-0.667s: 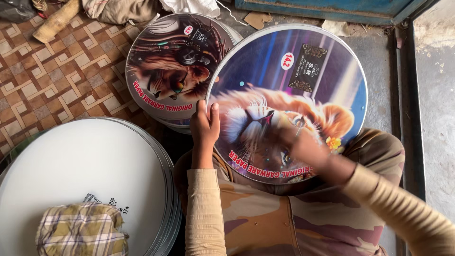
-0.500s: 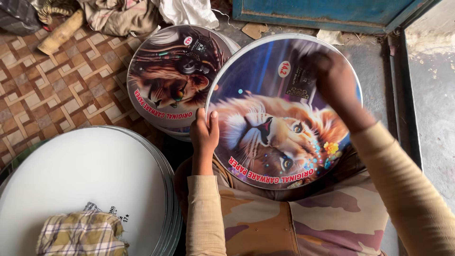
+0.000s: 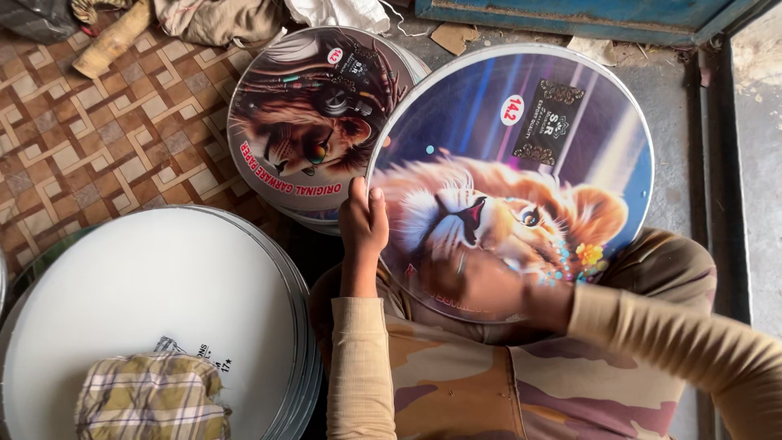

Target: The person sits on the floor and wipes the surfaces of several round paper trays with a cloth. They handle the trays one at a time, wiping both the printed top and the plain bottom, then stacking them.

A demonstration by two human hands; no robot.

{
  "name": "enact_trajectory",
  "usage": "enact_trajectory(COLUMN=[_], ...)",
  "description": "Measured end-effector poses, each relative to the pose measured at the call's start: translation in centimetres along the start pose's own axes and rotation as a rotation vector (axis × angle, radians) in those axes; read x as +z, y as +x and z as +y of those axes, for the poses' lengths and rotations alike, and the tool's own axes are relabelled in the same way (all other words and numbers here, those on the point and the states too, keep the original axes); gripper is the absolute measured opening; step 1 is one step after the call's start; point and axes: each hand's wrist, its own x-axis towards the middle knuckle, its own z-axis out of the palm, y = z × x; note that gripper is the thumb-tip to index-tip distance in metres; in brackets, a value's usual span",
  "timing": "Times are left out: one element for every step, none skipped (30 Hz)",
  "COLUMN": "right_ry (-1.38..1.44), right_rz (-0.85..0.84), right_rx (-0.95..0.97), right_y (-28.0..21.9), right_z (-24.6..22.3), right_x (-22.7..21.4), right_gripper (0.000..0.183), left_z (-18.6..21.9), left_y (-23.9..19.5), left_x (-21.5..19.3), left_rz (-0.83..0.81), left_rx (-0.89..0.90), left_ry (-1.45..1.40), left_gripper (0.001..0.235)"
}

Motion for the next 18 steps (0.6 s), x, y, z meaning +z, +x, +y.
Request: enact_trajectory(right_ry=[0.196, 0.392, 0.022, -0.347, -0.408, -0.467, -0.517, -0.524, -0.533, -0.542, -0.514, -0.485, -0.572, -0.054, -0.130, -0.203, -0.280, -0.355], right_rz=[-0.002, -0.004, 0.053, 0.111, 0.221, 0.330, 0.432, 0.471, 0.508, 0.544, 0.474, 0.403, 0.339, 0.348, 0.300, 0.252, 0.207, 0.160], right_rx=[0.323, 0.647, 0.657, 0.651, 0.587, 0.521, 0.452, 0.447, 0.442, 0.437, 0.423, 0.409, 0.660, 0.677, 0.461, 0.245, 0.027, -0.191], right_y=[0.5, 1.2, 2.2, 2.8, 2.8, 2.5, 2.1, 2.3, 3.0, 3.4, 3.9, 4.5, 5.2, 5.4, 5.1, 4.5, 4.3, 4.3], right_z=[2.2, 4.8, 7.7, 10.3, 12.7, 15.1, 16.4, 17.0, 17.4, 17.1, 15.7, 13.7, 10.5, 7.2, 3.9, 0.8, -1.0, -1.5], right_x=[-1.8, -3.8, -5.9, -7.9, -10.0, -12.2, -12.8, -12.6, -12.5, -11.9, -10.4, -8.6, -5.6, -3.3, -1.3, 0.4, 1.4, 1.9], right_gripper=[0.047, 0.058, 0.047, 0.036, 0.033, 0.032, 0.034, 0.033, 0.032, 0.031, 0.029, 0.030, 0.029, 0.029, 0.031, 0.034, 0.036, 0.038], left_z=[0.1, 0.2, 0.3, 0.6, 0.8, 1.1, 1.2, 1.3, 1.3, 1.2, 1.2, 1.1, 1.0, 0.8, 0.6, 0.5, 0.4, 0.2], left_y=[-0.1, -0.3, -0.1, 0.1, 0.1, 0.2, 0.1, 0.0, 0.1, 0.3, 0.3, 0.3, 0.1, -0.1, 0.0, -0.1, 0.1, 0.3], left_x=[0.1, 0.1, 0.0, 0.0, -0.1, -0.1, -0.3, -0.4, -0.4, -0.5, -0.3, -0.2, -0.2, -0.1, -0.1, -0.1, 0.0, 0.1], left_rz=[-0.011, -0.015, -0.017, -0.020, -0.014, -0.008, -0.003, 0.000, 0.004, 0.009, 0.003, -0.003, -0.010, -0.008, -0.011, -0.013, -0.004, 0.004], left_rx=[-0.027, -0.048, -0.058, -0.068, -0.054, -0.040, -0.036, -0.017, 0.002, 0.020, 0.008, -0.004, -0.020, -0.027, -0.029, -0.031, -0.039, -0.046], left_ry=[-0.041, -0.045, -0.050, -0.055, -0.067, -0.079, -0.087, -0.099, -0.113, -0.127, -0.129, -0.130, -0.127, -0.142, -0.156, -0.170, -0.189, -0.207], left_gripper=[0.054, 0.053, 0.053, 0.053, 0.053, 0.052, 0.052, 0.053, 0.055, 0.057, 0.057, 0.057, 0.058, 0.058, 0.058, 0.058, 0.059, 0.059])
